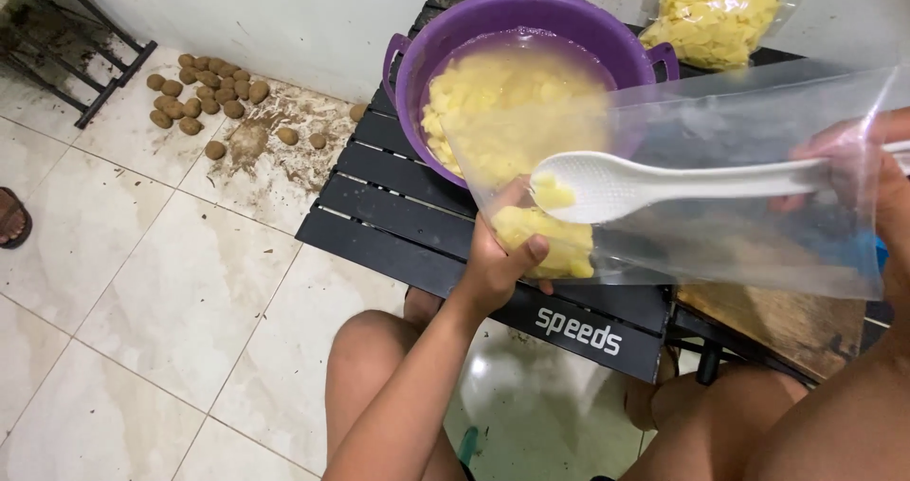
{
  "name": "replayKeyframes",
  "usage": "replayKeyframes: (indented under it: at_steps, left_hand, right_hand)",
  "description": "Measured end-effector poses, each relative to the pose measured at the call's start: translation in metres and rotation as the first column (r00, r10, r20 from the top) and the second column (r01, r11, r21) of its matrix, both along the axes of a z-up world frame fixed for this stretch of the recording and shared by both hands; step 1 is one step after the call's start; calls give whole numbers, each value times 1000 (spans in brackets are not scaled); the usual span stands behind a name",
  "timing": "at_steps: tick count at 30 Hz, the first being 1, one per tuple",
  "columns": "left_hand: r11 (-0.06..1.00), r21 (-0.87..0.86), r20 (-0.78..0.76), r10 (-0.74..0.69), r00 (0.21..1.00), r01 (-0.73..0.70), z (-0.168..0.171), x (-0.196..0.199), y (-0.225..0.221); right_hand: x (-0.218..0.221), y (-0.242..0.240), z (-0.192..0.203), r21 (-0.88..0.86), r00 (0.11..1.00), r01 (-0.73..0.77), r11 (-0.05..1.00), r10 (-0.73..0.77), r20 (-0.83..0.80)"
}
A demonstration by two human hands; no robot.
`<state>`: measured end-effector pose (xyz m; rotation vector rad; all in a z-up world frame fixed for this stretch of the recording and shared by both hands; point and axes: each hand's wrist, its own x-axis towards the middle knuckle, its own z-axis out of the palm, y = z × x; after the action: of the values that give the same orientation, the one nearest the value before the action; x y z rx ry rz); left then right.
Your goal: Scooping yellow fruit slices from a purple basin into a clear plastic bag using a white plastic spoon and hands.
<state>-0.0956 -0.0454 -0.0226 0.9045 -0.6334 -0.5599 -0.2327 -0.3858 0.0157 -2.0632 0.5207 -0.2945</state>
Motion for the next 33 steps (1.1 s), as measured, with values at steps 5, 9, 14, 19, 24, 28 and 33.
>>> replayKeyframes:
  at_steps: [5,9,14,19,24,28,33]
  left_hand:
    - [1000,23,-32,16,999,-15,-7,0,3]
    - [998,35,5,56,998,-57,11,-2,3]
    - [988,-5,-16,154,988,-154,12,-3,1]
    - [985,-17,-31,171,985,-172,13,-1,0]
    - [981,-8,11,194,981,-194,23,-4,1]
    - [973,-28,-10,228,974,-228,16,-2,-3]
    - [975,-8,-29,224,974,-224,12,0,-4]
  right_hand:
    - [107,-247,-100,558,452,-230,797,596,-664]
    - [87,-166,-112,-135,917,-327,935,279,-286]
    - [11,-64,-34,-179,1000,29,983,-27,14]
    - [-3,-52,-15,-124,975,-222,967,221,-18]
    - [-9,12,20,-381,973,-112,918,179,146]
    - [-8,8,20,-528,982,-149,836,189,22]
    - [-10,19,23,-408,993,-62,911,97,65]
